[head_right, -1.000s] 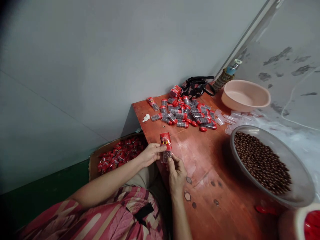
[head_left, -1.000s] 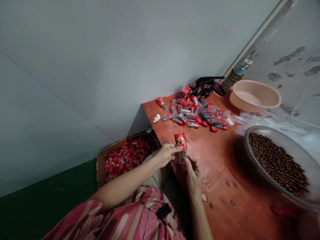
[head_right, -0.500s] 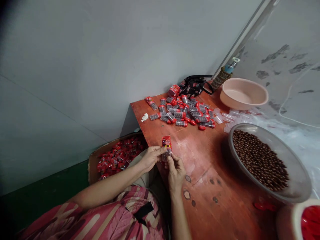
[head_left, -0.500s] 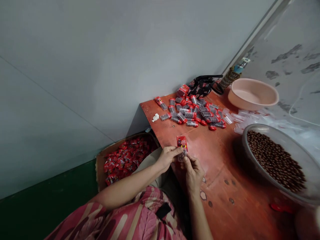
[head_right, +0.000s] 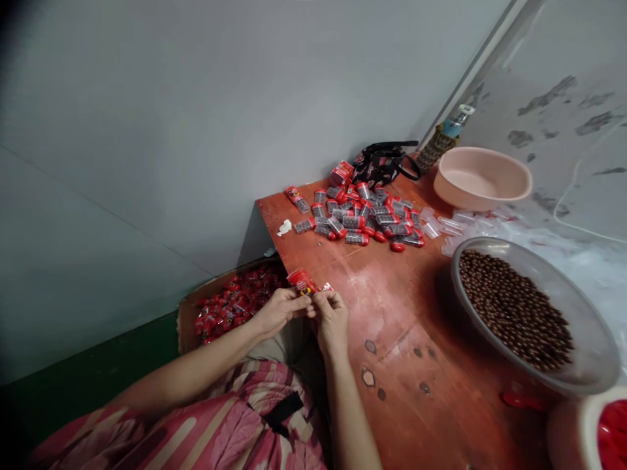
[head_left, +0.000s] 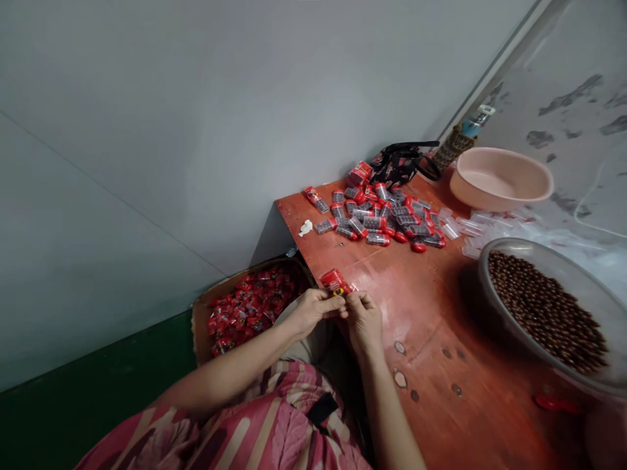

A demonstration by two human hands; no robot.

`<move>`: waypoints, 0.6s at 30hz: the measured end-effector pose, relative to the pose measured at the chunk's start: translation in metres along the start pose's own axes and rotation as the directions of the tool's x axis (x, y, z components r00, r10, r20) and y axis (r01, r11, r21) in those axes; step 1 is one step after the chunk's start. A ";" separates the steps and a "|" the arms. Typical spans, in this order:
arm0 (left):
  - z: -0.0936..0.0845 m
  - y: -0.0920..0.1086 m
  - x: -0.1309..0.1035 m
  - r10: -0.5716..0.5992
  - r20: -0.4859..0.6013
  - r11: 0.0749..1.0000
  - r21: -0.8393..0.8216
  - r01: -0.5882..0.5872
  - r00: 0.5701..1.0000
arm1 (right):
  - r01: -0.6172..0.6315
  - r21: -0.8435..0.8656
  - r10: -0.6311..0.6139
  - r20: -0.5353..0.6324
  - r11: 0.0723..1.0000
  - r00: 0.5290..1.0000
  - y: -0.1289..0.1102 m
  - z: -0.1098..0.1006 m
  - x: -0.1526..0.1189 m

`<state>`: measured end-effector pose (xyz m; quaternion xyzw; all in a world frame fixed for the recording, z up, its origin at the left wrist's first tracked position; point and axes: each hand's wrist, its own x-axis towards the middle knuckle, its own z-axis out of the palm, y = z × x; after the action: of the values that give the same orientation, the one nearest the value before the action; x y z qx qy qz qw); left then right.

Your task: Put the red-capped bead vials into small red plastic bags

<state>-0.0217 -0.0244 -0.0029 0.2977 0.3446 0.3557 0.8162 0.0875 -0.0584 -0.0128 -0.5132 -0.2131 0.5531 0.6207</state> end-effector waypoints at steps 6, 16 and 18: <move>-0.057 0.003 -0.017 0.077 -0.477 0.995 -0.024 -0.100 0.876 | 0.023 -0.135 -0.028 -0.037 0.991 0.999 -0.015 -0.002 -0.003; -0.016 -0.006 0.011 0.405 0.354 0.159 0.880 -0.447 0.843 | 0.077 -0.258 -0.112 -0.126 0.963 0.986 -0.014 -0.043 -0.013; -0.010 -0.012 0.020 0.384 0.386 0.102 0.885 -0.454 0.839 | 0.080 -0.276 -0.115 -0.114 0.958 0.987 -0.013 -0.042 -0.016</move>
<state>-0.0150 -0.0128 -0.0242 0.8244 0.3641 0.2763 0.3338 0.1241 -0.0882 -0.0122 -0.6166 -0.2712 0.4532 0.5838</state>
